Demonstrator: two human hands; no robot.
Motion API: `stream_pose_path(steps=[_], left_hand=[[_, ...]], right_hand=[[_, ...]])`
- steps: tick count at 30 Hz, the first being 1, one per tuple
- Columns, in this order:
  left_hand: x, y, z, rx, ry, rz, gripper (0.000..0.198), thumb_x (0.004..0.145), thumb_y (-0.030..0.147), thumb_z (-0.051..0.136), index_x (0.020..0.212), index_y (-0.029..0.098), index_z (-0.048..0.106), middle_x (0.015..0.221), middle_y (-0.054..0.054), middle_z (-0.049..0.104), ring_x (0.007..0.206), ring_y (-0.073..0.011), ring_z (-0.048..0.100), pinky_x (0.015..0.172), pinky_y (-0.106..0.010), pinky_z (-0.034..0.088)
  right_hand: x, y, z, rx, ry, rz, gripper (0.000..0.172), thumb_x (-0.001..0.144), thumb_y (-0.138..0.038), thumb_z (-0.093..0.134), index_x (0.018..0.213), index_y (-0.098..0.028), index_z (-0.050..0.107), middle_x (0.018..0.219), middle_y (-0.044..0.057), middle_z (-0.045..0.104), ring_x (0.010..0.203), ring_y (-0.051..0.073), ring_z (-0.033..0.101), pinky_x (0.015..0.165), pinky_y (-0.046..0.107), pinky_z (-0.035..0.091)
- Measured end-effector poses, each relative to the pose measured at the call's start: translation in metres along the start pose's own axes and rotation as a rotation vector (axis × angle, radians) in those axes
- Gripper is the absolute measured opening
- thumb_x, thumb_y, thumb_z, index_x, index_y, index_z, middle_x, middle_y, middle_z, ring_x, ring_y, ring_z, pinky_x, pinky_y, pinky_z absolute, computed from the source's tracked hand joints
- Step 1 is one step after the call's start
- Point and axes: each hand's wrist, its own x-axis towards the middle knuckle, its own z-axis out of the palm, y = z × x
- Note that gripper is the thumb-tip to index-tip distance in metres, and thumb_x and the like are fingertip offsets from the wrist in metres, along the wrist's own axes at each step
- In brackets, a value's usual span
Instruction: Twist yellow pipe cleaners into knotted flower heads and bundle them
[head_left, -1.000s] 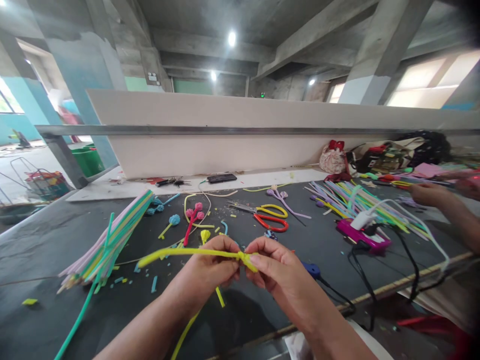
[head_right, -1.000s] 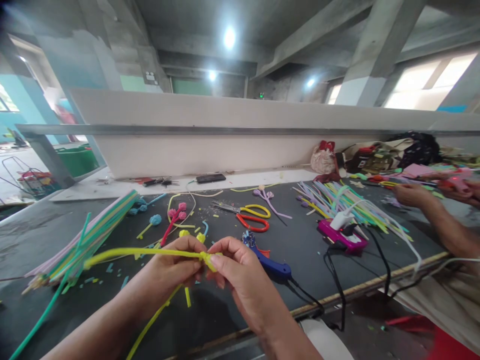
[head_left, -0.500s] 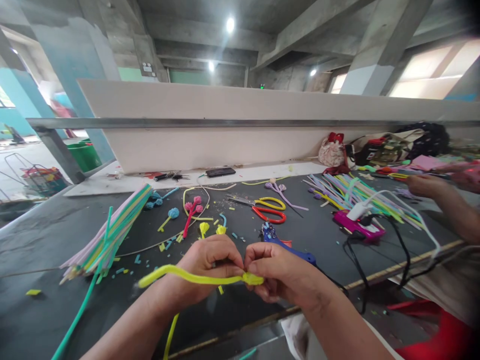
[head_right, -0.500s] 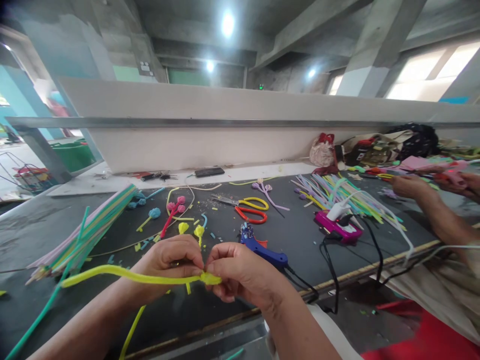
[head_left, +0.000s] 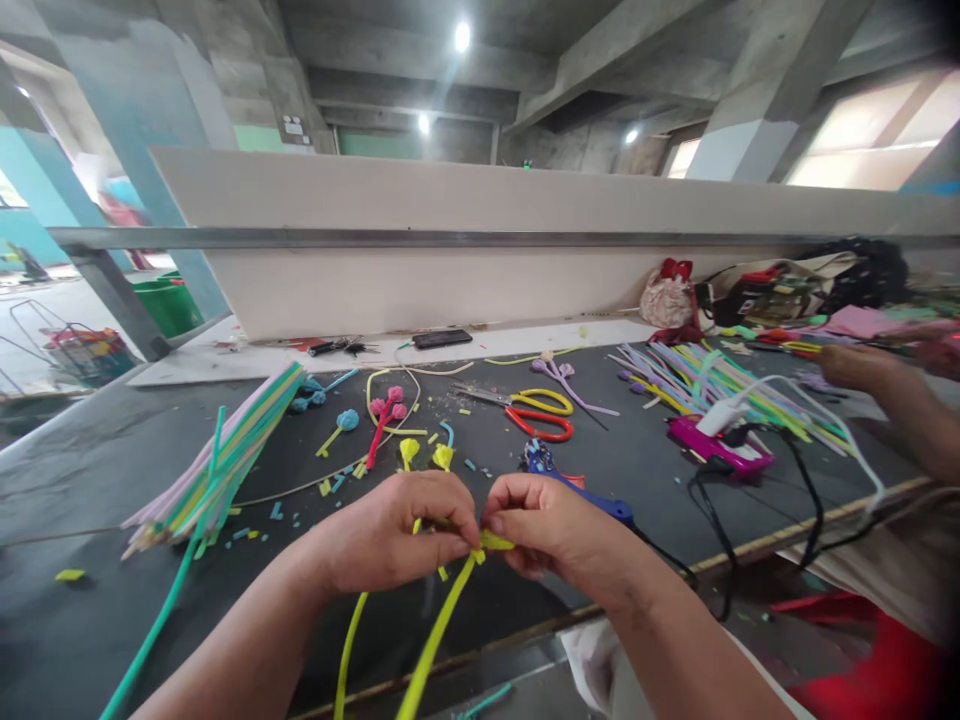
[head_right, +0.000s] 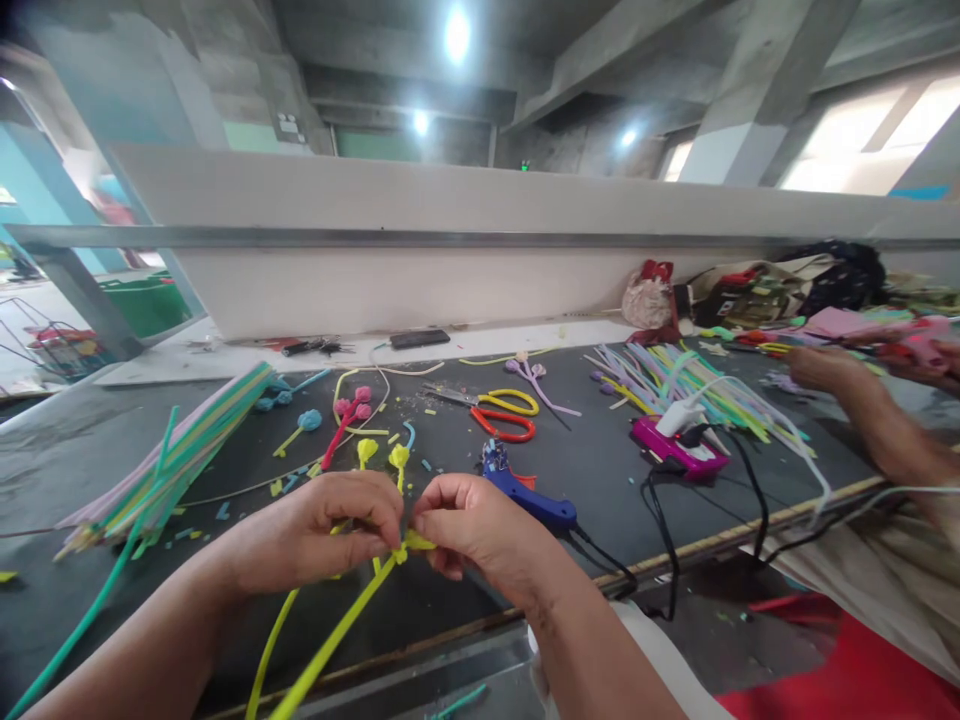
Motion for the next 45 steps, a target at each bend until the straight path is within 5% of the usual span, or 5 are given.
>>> stream_pose_path(steps=[7,13,23,35,45], left_hand=[[0.001,-0.012,0.013,0.264,0.157,-0.127,0.008,0.078,0.014,0.055,0.074,0.019,0.061,0.074,0.001,0.059,0.070,-0.0128,0.053,0.062,-0.021,0.038],[0.000,-0.008,0.011,0.374,0.159,-0.111,0.011,0.082,0.014,0.050,0.078,0.020,0.058,0.080,0.000,0.058,0.073,-0.0131,0.053,0.065,-0.022,0.038],[0.004,-0.016,-0.001,-0.478,0.406,-0.390,0.015,0.072,0.027,0.065,0.077,0.016,0.056,0.057,0.006,0.048,0.047,-0.0052,0.041,0.044,-0.017,0.030],[0.011,-0.019,0.016,-0.846,0.329,-0.376,0.017,0.077,0.025,0.061,0.087,0.015,0.051,0.062,0.001,0.061,0.048,-0.0095,0.057,0.046,-0.021,0.047],[0.015,-0.020,0.029,-0.716,0.252,-0.501,0.019,0.077,0.019,0.054,0.077,0.020,0.035,0.051,0.005,0.060,0.040,-0.0122,0.057,0.039,-0.023,0.047]], right_hand=[[0.008,-0.001,0.004,-0.286,0.364,-0.178,0.005,0.070,-0.021,0.059,0.068,-0.018,0.055,0.043,-0.007,0.051,0.036,0.007,0.043,0.038,0.018,0.034],[0.004,-0.007,-0.015,-0.220,0.473,-0.243,0.006,0.072,-0.023,0.058,0.071,-0.017,0.058,0.048,-0.005,0.052,0.041,0.008,0.043,0.040,0.019,0.033],[-0.021,-0.042,-0.076,0.523,0.875,-0.624,0.018,0.057,-0.008,0.063,0.071,-0.018,0.059,0.055,0.000,0.061,0.047,0.008,0.051,0.042,0.016,0.037],[0.008,0.001,0.021,0.574,0.168,-0.153,0.030,0.077,-0.017,0.061,0.106,-0.021,0.054,0.087,0.002,0.064,0.062,0.009,0.057,0.048,0.019,0.040],[0.015,0.010,0.030,0.075,0.349,-0.302,0.033,0.066,-0.023,0.071,0.094,-0.019,0.055,0.072,-0.003,0.060,0.052,0.008,0.050,0.041,0.019,0.035]])
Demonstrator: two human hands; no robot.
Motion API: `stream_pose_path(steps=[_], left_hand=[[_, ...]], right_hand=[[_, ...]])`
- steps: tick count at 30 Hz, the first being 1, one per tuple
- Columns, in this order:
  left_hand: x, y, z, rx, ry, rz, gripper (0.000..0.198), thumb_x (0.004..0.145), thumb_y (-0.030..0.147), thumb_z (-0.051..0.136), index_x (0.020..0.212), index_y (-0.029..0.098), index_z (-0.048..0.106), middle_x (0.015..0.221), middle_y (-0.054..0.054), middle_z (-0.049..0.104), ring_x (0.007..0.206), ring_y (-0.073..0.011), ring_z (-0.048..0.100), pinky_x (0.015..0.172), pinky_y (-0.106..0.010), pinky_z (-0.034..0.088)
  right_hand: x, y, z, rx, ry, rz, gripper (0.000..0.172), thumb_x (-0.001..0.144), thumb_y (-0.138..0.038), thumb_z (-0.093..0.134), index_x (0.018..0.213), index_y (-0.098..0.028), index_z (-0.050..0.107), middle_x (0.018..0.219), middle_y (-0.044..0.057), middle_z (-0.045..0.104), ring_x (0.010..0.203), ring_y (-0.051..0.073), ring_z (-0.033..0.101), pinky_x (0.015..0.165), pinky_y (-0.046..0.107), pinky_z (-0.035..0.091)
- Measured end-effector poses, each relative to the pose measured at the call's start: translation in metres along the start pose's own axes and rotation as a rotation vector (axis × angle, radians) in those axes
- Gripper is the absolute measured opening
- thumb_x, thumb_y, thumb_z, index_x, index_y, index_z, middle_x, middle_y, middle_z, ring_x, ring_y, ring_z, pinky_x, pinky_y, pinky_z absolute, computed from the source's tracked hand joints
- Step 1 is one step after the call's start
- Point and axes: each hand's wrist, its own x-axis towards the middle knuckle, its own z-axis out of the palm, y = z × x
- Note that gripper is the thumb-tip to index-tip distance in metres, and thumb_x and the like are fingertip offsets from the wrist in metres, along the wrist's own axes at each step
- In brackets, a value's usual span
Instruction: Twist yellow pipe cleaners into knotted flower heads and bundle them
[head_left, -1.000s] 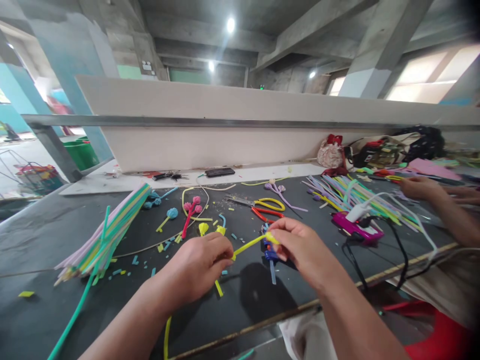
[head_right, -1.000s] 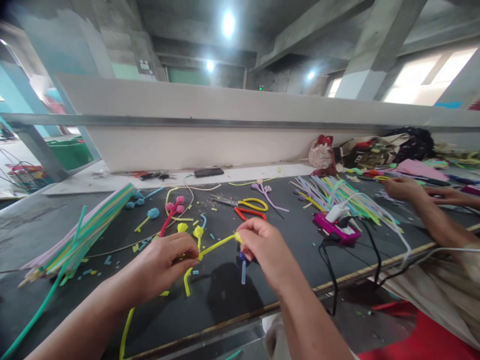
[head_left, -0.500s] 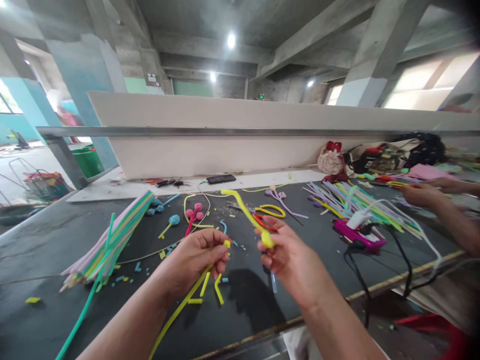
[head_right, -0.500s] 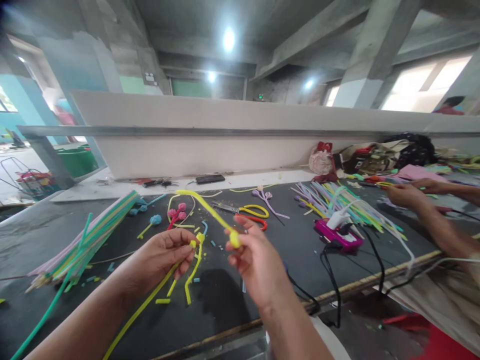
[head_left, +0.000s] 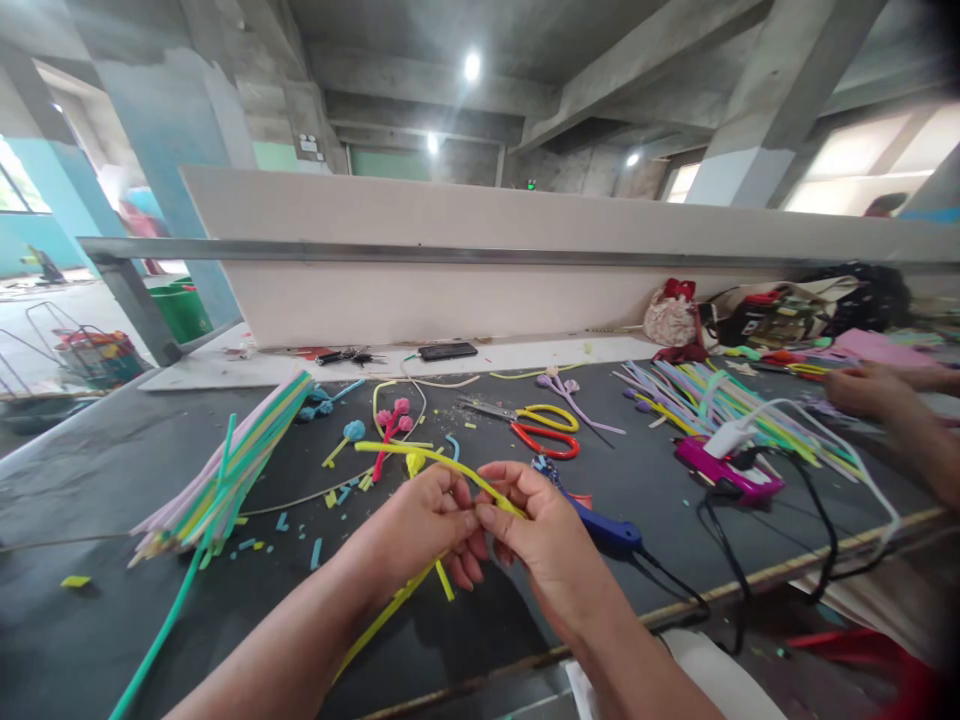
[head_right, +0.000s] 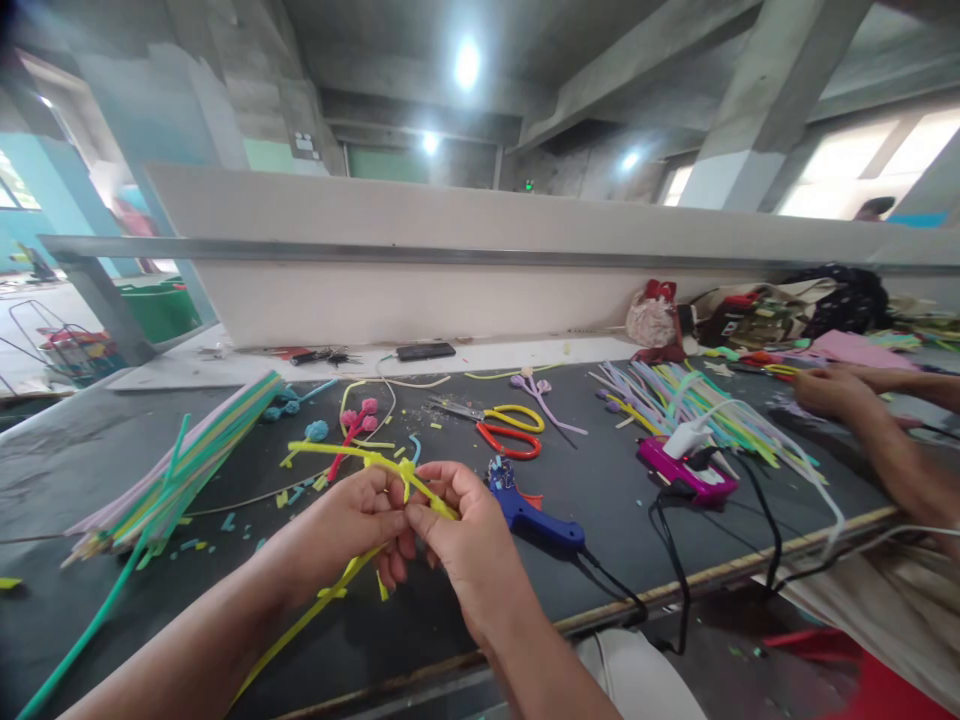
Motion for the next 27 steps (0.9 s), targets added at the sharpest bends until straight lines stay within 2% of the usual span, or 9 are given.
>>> stream_pose_path(steps=[4,7,10,13,17,19,24,27], left_hand=[[-0.001,0.000,-0.001,0.085,-0.006,0.018,0.015,0.077,0.016,0.050,0.078,0.020,0.036,0.055,0.005,0.060,0.040,-0.0094,0.055,0.038,-0.019,0.043],[-0.001,-0.001,-0.005,0.182,0.000,0.025,0.014,0.076,0.014,0.048,0.078,0.020,0.036,0.054,0.005,0.059,0.039,-0.0073,0.050,0.036,-0.016,0.035],[0.000,-0.003,-0.009,0.261,0.023,0.045,0.013,0.074,0.011,0.047,0.078,0.020,0.039,0.053,0.005,0.058,0.039,-0.0064,0.045,0.039,-0.017,0.031],[-0.004,0.000,-0.009,0.385,0.052,0.151,0.009,0.071,0.009,0.048,0.069,0.018,0.045,0.060,0.003,0.056,0.051,-0.0080,0.048,0.048,-0.019,0.036],[-0.008,0.005,-0.004,0.537,0.106,0.294,0.019,0.074,0.012,0.048,0.055,0.016,0.048,0.074,0.000,0.054,0.070,-0.0110,0.053,0.063,-0.021,0.040],[-0.008,0.004,-0.001,0.551,0.128,0.263,0.016,0.073,0.012,0.048,0.058,0.017,0.049,0.069,0.000,0.055,0.065,-0.0112,0.053,0.060,-0.022,0.039],[-0.005,0.001,0.003,0.485,0.135,0.193,0.010,0.071,0.009,0.046,0.067,0.019,0.047,0.058,0.004,0.055,0.056,-0.0109,0.053,0.053,-0.021,0.037],[-0.007,0.002,0.001,0.409,0.128,0.184,0.013,0.069,0.007,0.046,0.071,0.020,0.045,0.058,0.005,0.057,0.058,-0.0108,0.054,0.053,-0.020,0.037]], right_hand=[[0.005,0.000,-0.006,-0.169,-0.026,-0.013,0.032,0.066,-0.027,0.069,0.093,-0.019,0.053,0.070,-0.002,0.059,0.052,0.011,0.050,0.040,0.021,0.037],[0.007,0.001,-0.008,-0.270,-0.062,-0.035,0.028,0.068,-0.022,0.064,0.092,-0.020,0.052,0.074,0.000,0.060,0.060,0.013,0.054,0.041,0.021,0.037],[0.006,-0.001,-0.009,-0.298,-0.097,-0.029,0.026,0.068,-0.018,0.064,0.090,-0.021,0.050,0.078,0.000,0.060,0.065,0.014,0.055,0.044,0.020,0.038],[0.004,-0.005,-0.013,-0.162,-0.223,0.070,0.033,0.069,-0.025,0.069,0.093,-0.021,0.047,0.072,-0.003,0.059,0.055,0.010,0.050,0.045,0.021,0.039],[0.005,-0.008,-0.021,0.094,-0.356,0.233,0.045,0.065,-0.030,0.076,0.095,-0.020,0.044,0.063,-0.006,0.053,0.047,0.006,0.041,0.043,0.019,0.035],[0.006,-0.007,-0.022,0.116,-0.324,0.227,0.046,0.067,-0.030,0.076,0.097,-0.020,0.043,0.062,-0.007,0.052,0.047,0.006,0.041,0.043,0.019,0.035],[0.007,-0.002,-0.016,-0.043,-0.218,0.041,0.042,0.071,-0.037,0.072,0.093,-0.021,0.039,0.062,-0.005,0.057,0.052,0.010,0.047,0.044,0.020,0.032],[0.006,-0.003,-0.013,-0.120,-0.190,0.040,0.046,0.067,-0.038,0.074,0.091,-0.022,0.039,0.060,-0.007,0.055,0.053,0.010,0.048,0.046,0.021,0.032]])
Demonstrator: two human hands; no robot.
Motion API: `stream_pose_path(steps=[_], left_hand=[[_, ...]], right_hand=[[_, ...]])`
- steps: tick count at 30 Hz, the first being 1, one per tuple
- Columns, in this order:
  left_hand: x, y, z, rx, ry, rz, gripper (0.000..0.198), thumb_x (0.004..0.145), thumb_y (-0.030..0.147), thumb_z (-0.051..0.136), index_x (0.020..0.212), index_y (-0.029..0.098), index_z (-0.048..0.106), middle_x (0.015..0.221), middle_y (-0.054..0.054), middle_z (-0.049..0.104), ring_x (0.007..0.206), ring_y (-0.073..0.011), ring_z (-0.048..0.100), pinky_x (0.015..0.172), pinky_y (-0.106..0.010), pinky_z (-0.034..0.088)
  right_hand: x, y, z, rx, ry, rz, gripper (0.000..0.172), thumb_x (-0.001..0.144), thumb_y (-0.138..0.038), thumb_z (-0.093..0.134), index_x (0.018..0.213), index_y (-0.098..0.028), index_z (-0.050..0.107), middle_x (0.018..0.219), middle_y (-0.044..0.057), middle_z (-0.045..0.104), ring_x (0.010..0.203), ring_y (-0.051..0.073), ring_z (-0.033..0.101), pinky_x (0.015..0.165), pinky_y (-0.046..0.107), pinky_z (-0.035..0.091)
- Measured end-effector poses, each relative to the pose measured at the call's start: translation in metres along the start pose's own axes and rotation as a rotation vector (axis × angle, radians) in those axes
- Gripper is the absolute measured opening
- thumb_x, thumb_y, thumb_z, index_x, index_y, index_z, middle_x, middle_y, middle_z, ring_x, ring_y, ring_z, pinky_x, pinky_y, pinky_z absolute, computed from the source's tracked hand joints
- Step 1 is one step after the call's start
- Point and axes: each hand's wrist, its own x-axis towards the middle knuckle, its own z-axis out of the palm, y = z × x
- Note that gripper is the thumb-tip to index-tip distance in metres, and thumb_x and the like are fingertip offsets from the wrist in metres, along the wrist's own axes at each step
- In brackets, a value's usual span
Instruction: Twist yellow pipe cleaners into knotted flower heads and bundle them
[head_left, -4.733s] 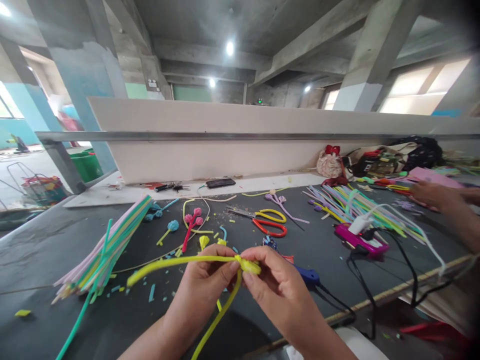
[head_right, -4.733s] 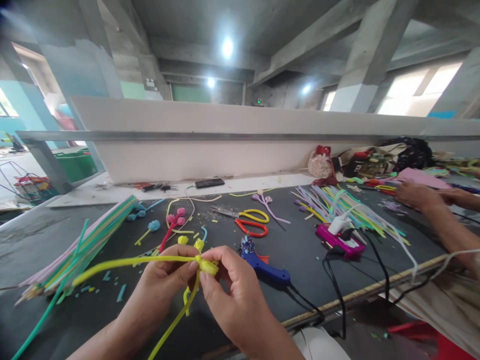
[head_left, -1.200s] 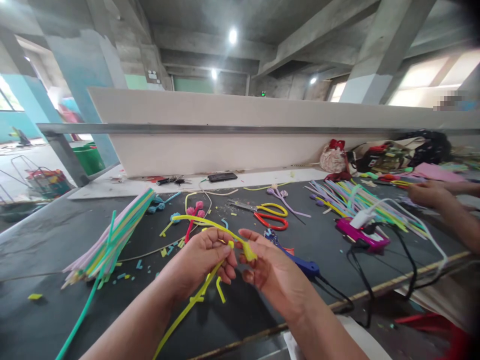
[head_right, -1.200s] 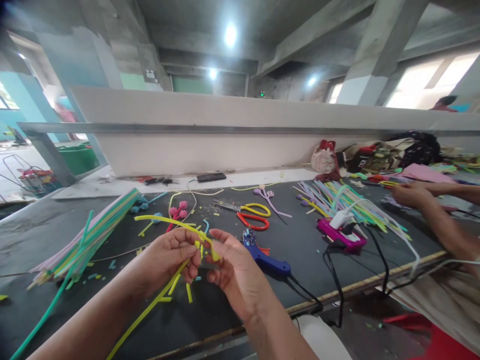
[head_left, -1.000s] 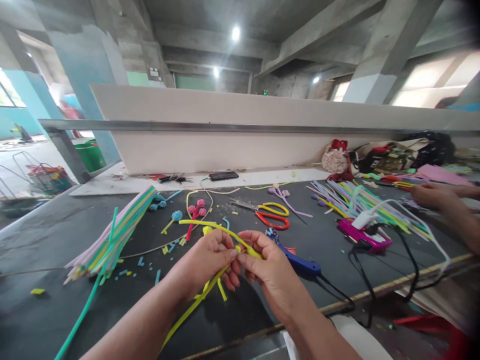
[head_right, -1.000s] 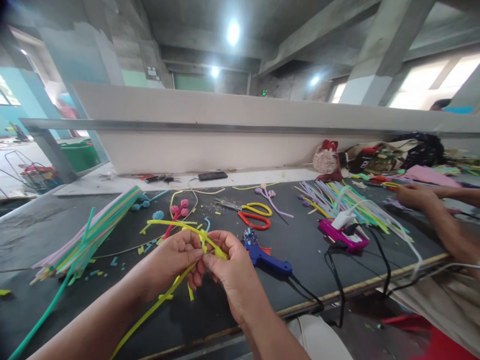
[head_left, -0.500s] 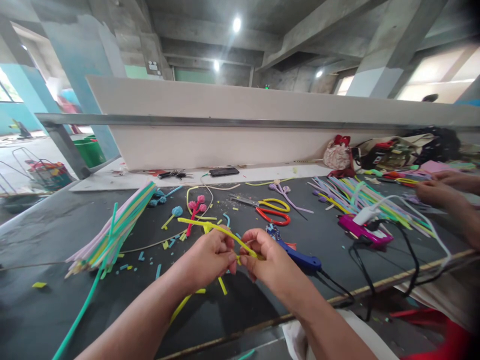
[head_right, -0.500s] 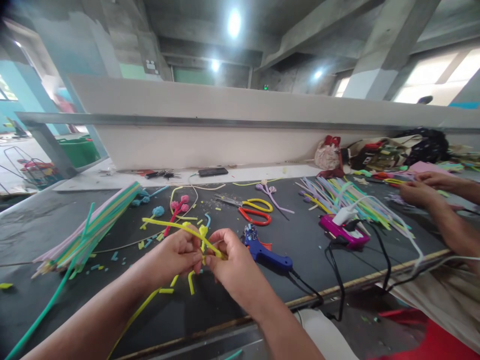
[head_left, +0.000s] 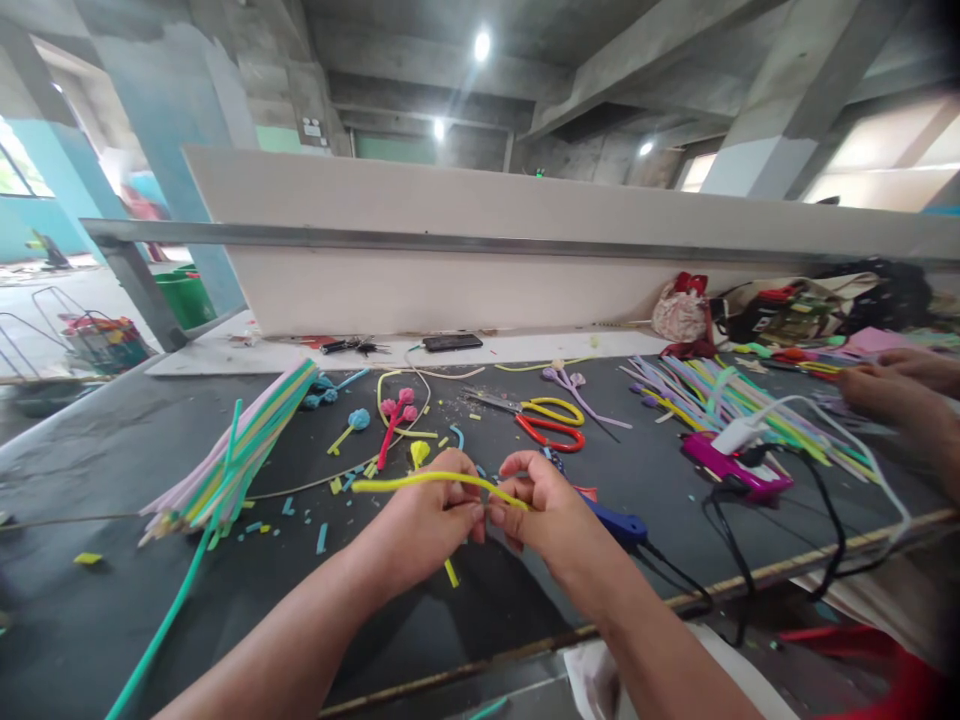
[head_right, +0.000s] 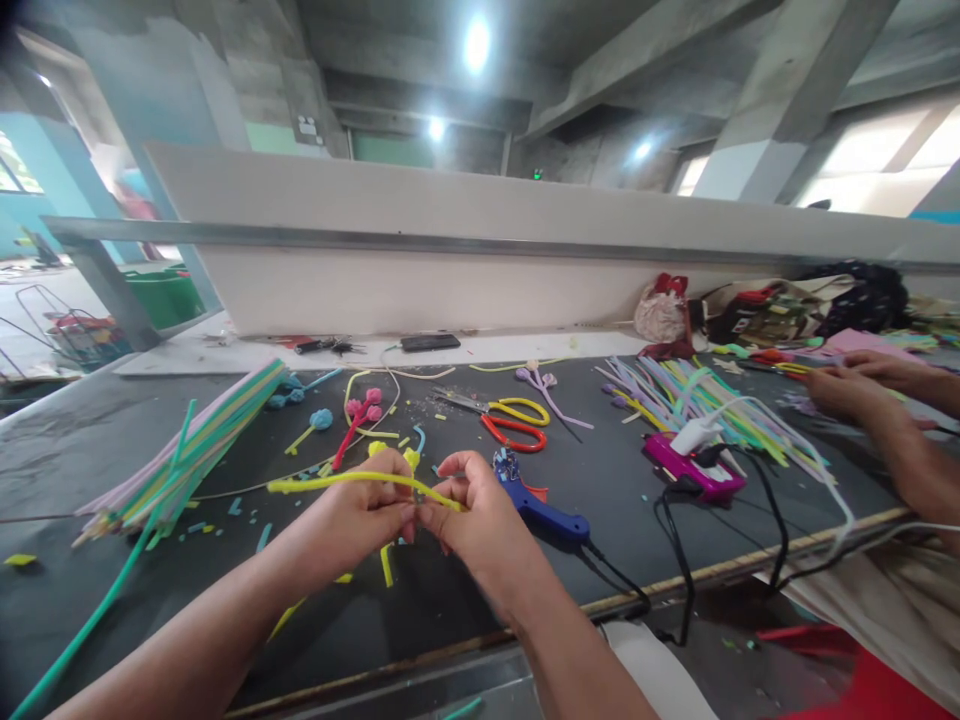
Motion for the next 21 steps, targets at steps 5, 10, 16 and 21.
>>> stream_pose_path(steps=[5,10,16,21], left_hand=[[0.003,-0.001,-0.019,-0.092,0.010,0.013,0.015,0.068,0.010,0.049,0.074,0.020,0.042,0.053,0.007,0.054,0.051,-0.0095,0.051,0.050,-0.019,0.034],[0.009,-0.002,-0.031,-0.165,0.092,0.016,0.015,0.069,0.014,0.054,0.074,0.020,0.041,0.052,0.008,0.054,0.048,-0.0076,0.048,0.049,-0.018,0.033],[0.006,-0.004,-0.012,-0.156,-0.007,-0.035,0.012,0.070,0.014,0.053,0.073,0.020,0.043,0.054,0.006,0.057,0.048,-0.0076,0.046,0.045,-0.017,0.029],[0.002,-0.005,-0.014,-0.085,-0.042,0.032,0.016,0.065,0.006,0.052,0.076,0.018,0.050,0.058,0.006,0.056,0.054,-0.0085,0.049,0.050,-0.018,0.033]], right_hand=[[-0.005,-0.004,-0.009,-0.024,-0.140,0.057,0.046,0.062,-0.031,0.077,0.089,-0.022,0.041,0.063,-0.008,0.052,0.052,0.009,0.045,0.046,0.021,0.033],[-0.008,-0.009,-0.015,0.026,-0.070,0.014,0.042,0.065,-0.027,0.075,0.091,-0.023,0.042,0.063,-0.008,0.052,0.051,0.008,0.044,0.046,0.021,0.030],[-0.003,-0.007,0.002,0.027,0.006,0.000,0.038,0.065,-0.029,0.075,0.088,-0.021,0.046,0.071,-0.004,0.059,0.068,0.013,0.053,0.061,0.025,0.036],[-0.003,-0.007,0.001,0.005,-0.024,0.031,0.040,0.064,-0.027,0.074,0.090,-0.021,0.045,0.061,-0.008,0.053,0.061,0.012,0.050,0.059,0.025,0.034]])
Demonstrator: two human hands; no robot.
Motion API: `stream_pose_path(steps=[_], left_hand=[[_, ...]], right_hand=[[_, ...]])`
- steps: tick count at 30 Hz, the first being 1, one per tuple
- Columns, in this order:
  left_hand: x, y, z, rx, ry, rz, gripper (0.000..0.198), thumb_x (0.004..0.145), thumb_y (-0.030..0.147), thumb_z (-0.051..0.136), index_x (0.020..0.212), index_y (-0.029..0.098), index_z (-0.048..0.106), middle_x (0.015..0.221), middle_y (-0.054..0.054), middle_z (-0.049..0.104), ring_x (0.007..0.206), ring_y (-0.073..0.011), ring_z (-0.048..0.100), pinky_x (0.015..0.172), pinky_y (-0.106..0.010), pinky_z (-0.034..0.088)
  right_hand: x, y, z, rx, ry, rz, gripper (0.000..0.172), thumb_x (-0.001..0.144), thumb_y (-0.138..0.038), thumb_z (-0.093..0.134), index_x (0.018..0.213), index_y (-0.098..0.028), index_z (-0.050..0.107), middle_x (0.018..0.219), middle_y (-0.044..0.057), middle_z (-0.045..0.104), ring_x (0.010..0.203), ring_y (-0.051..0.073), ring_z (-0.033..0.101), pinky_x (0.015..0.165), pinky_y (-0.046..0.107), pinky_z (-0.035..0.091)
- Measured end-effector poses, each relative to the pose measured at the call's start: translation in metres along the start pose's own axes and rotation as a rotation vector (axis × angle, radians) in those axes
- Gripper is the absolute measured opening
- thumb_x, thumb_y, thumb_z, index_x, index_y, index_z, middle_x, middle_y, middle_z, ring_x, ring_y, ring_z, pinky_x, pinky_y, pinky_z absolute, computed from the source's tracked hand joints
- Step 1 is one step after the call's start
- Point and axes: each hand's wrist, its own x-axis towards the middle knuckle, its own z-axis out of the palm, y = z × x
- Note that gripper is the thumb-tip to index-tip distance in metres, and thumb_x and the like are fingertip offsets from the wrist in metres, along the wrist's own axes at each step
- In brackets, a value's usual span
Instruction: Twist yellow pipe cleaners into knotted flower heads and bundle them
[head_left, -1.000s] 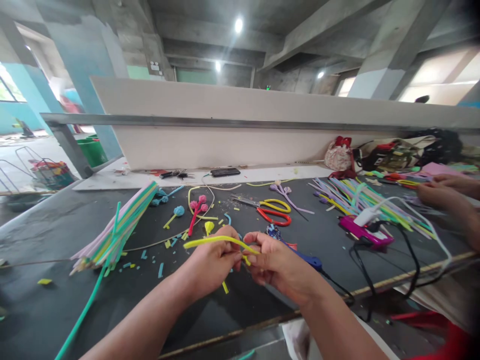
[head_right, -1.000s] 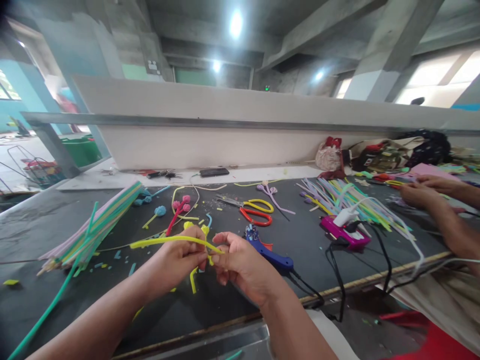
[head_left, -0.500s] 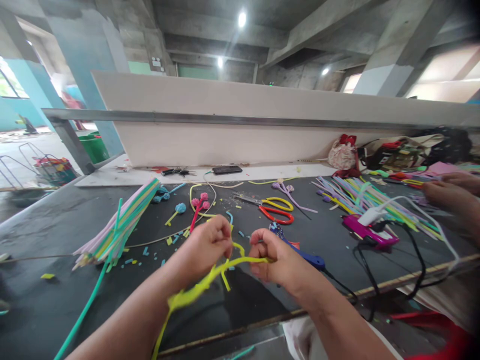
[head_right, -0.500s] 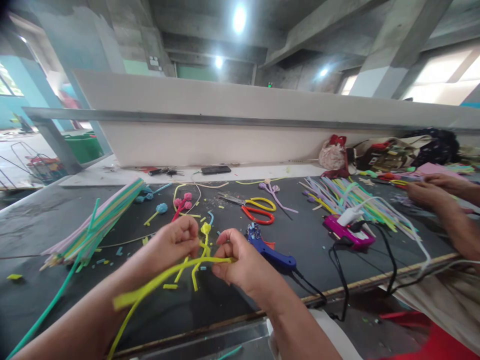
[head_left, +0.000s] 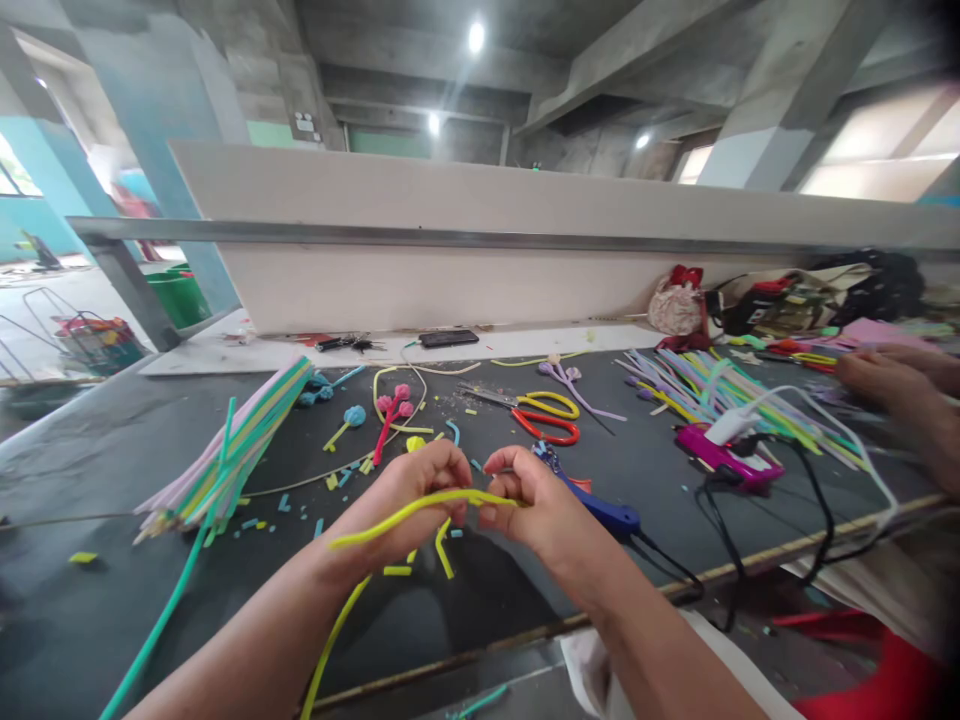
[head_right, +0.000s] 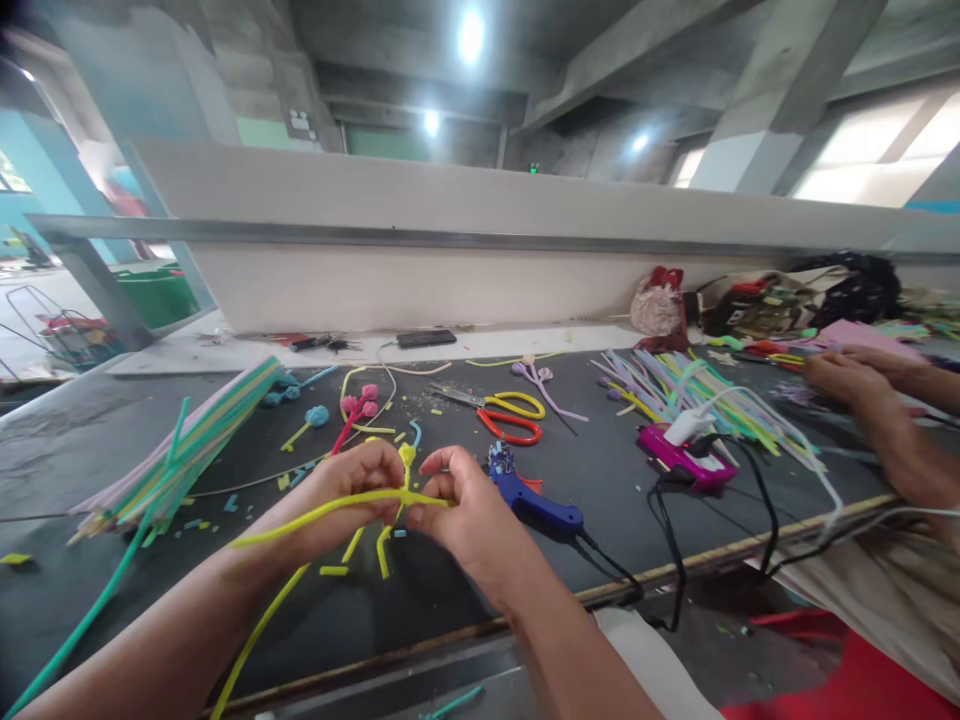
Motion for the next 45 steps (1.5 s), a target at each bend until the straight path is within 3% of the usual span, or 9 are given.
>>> stream_pose_path(steps=[9,13,18,22,26,34,39,45], left_hand=[[-0.007,0.007,0.006,0.277,-0.118,0.113,0.024,0.072,0.006,0.048,0.078,0.018,0.068,0.075,0.001,0.066,0.069,-0.0123,0.057,0.061,-0.019,0.039],[-0.006,0.013,0.003,0.285,-0.163,0.174,0.018,0.078,0.016,0.053,0.083,0.018,0.070,0.078,-0.001,0.068,0.070,-0.0131,0.059,0.064,-0.020,0.041],[-0.001,0.011,0.002,0.253,0.070,0.104,0.019,0.078,0.025,0.055,0.067,0.017,0.068,0.065,0.000,0.062,0.061,-0.0114,0.055,0.058,-0.020,0.040],[0.004,0.002,0.004,0.170,0.126,0.006,0.036,0.081,0.030,0.049,0.049,0.016,0.054,0.056,0.001,0.054,0.049,-0.0084,0.046,0.050,-0.020,0.036],[0.005,-0.005,0.011,0.084,0.078,-0.108,0.031,0.084,0.033,0.042,0.060,0.017,0.055,0.045,0.003,0.050,0.038,-0.0079,0.041,0.041,-0.019,0.032],[-0.003,-0.004,0.017,0.462,0.212,0.155,0.021,0.083,0.023,0.043,0.062,0.020,0.047,0.054,0.004,0.052,0.050,-0.0093,0.044,0.050,-0.021,0.031],[-0.003,-0.009,0.018,0.544,0.177,0.190,0.022,0.086,0.023,0.039,0.064,0.021,0.040,0.056,0.005,0.044,0.052,-0.0098,0.039,0.052,-0.022,0.029],[-0.002,-0.004,0.016,0.480,0.141,0.149,0.022,0.084,0.021,0.040,0.063,0.020,0.044,0.057,0.003,0.054,0.053,-0.0109,0.048,0.052,-0.022,0.032]], right_hand=[[-0.004,0.001,-0.018,-0.035,-0.224,0.134,0.034,0.061,-0.008,0.065,0.085,-0.022,0.045,0.064,-0.007,0.057,0.057,0.010,0.051,0.055,0.021,0.033],[0.000,0.002,-0.019,-0.005,-0.162,0.122,0.038,0.068,-0.021,0.069,0.096,-0.021,0.043,0.061,-0.005,0.059,0.049,0.009,0.044,0.046,0.020,0.025],[0.005,-0.001,-0.017,0.194,-0.044,0.080,0.039,0.072,-0.029,0.070,0.101,-0.020,0.046,0.060,-0.005,0.055,0.044,0.007,0.037,0.044,0.020,0.023],[0.008,0.001,-0.012,0.160,0.034,0.059,0.027,0.070,-0.029,0.071,0.088,-0.016,0.055,0.072,0.001,0.064,0.045,0.005,0.038,0.044,0.021,0.025],[0.011,0.005,-0.006,0.123,0.084,0.060,0.028,0.062,-0.033,0.077,0.073,-0.015,0.060,0.062,-0.002,0.058,0.046,0.006,0.040,0.045,0.021,0.028],[0.010,0.009,0.006,0.114,0.182,0.055,0.030,0.062,-0.040,0.074,0.062,-0.015,0.058,0.054,-0.004,0.050,0.046,0.008,0.038,0.046,0.024,0.029],[0.010,0.015,0.009,0.113,0.210,0.020,0.026,0.067,-0.039,0.069,0.066,-0.015,0.058,0.058,-0.003,0.050,0.048,0.008,0.038,0.047,0.024,0.029],[0.010,0.015,0.006,0.057,0.207,0.027,0.022,0.068,-0.035,0.067,0.067,-0.015,0.057,0.058,-0.003,0.050,0.049,0.009,0.040,0.049,0.024,0.030]])
